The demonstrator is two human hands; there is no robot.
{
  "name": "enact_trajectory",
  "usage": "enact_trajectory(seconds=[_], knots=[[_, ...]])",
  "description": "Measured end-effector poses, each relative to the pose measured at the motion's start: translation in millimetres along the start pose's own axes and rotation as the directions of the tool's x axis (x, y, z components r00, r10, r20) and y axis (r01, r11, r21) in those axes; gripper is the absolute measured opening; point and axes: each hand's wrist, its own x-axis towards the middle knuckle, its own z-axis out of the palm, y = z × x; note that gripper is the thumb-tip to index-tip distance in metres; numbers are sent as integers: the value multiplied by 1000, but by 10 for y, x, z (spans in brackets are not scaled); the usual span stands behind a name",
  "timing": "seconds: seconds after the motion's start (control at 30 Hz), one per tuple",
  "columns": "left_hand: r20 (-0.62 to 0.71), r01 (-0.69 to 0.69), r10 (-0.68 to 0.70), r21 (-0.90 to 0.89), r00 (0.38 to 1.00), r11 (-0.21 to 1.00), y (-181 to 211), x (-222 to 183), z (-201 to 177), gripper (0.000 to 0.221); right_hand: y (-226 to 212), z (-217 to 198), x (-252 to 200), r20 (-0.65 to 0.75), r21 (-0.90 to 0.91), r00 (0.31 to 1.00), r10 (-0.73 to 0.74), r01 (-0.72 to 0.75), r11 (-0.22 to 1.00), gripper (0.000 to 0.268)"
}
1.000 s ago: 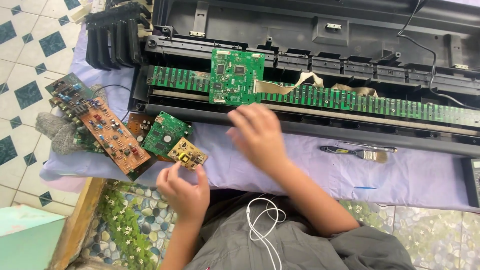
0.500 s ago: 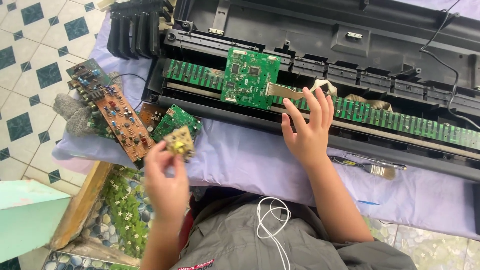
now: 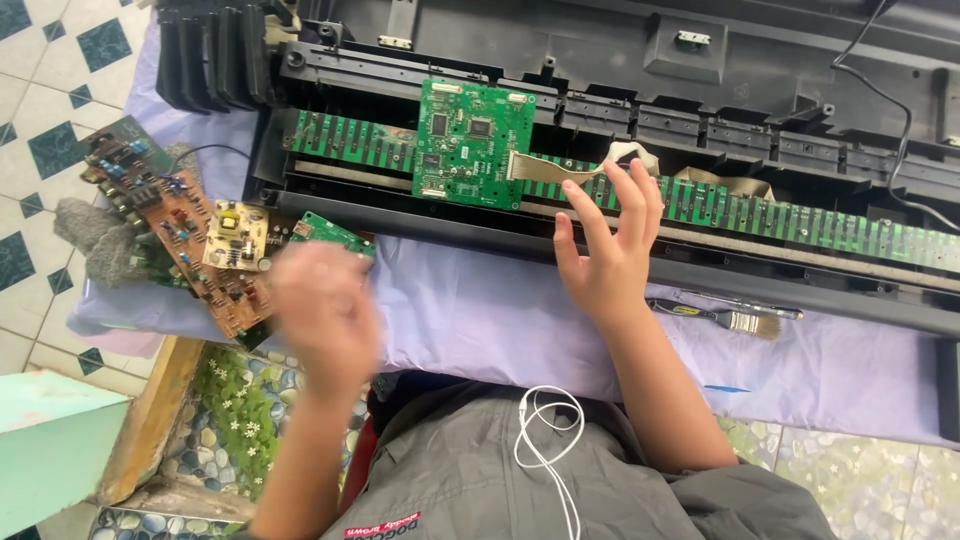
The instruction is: Organizing various circuit boards and cleaning the internal contacts of a disassembled electronic keyboard using a brush and screwdriver.
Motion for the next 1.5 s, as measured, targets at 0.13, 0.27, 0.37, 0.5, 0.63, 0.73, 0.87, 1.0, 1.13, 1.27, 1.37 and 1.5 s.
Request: enact_trajectory(seconds=[0.13, 0.27, 0.37, 0.5, 0.63, 0.73, 0.87, 1.0, 1.13, 1.27, 1.37, 1.5], knots=[[375, 7, 151, -387, 914, 922, 489, -53, 587, 10, -9, -84, 138, 53, -76, 999, -5, 9, 997, 35], [289, -47, 164, -374, 943, 926, 430, 230, 1225, 8, 224, -127, 305, 174, -197, 983, 55, -20, 980, 56], [282, 37, 18, -187, 959, 982, 454, 648, 1439, 14, 503, -127, 333, 171, -228, 984, -54, 93, 969, 37], [238, 143, -191, 207, 952, 968, 316, 790, 1641, 37, 670, -261, 328, 110, 144, 984, 137, -153, 978, 12], [233, 114, -214, 381, 949, 918, 219, 787, 1545, 54, 742, -213, 242, 118, 63, 973, 197, -205, 977, 12], [335, 298, -427, 373, 840, 879, 46, 775, 1571, 57, 699, -181, 185, 113, 126, 960, 255, -269, 955, 13], [338, 449, -515, 257, 788, 856, -126, 861, 1526, 61, 670, -182, 217, 88, 152, 951, 296, -307, 940, 17], [383, 522, -505, 69, 773, 850, -235, 888, 1444, 43, 627, -169, 258, 63, 206, 954, 292, -299, 932, 27], [375, 652, -548, -259, 748, 713, 164, 973, 1227, 15, 592, -220, 261, 60, 245, 948, 313, -318, 916, 25], [294, 616, -625, -683, 723, 393, 640, 949, 1076, 18, 595, -205, 243, 56, 269, 950, 309, -312, 911, 17], [276, 534, -679, -821, 680, 201, 772, 842, 971, 28, 490, -218, 209, 77, 349, 944, 320, -326, 879, 13], [331, 380, -760, -917, 559, -120, 805, 443, 1093, 47, 124, -311, -9, 456, 760, 807, 376, -573, 307, 62]])
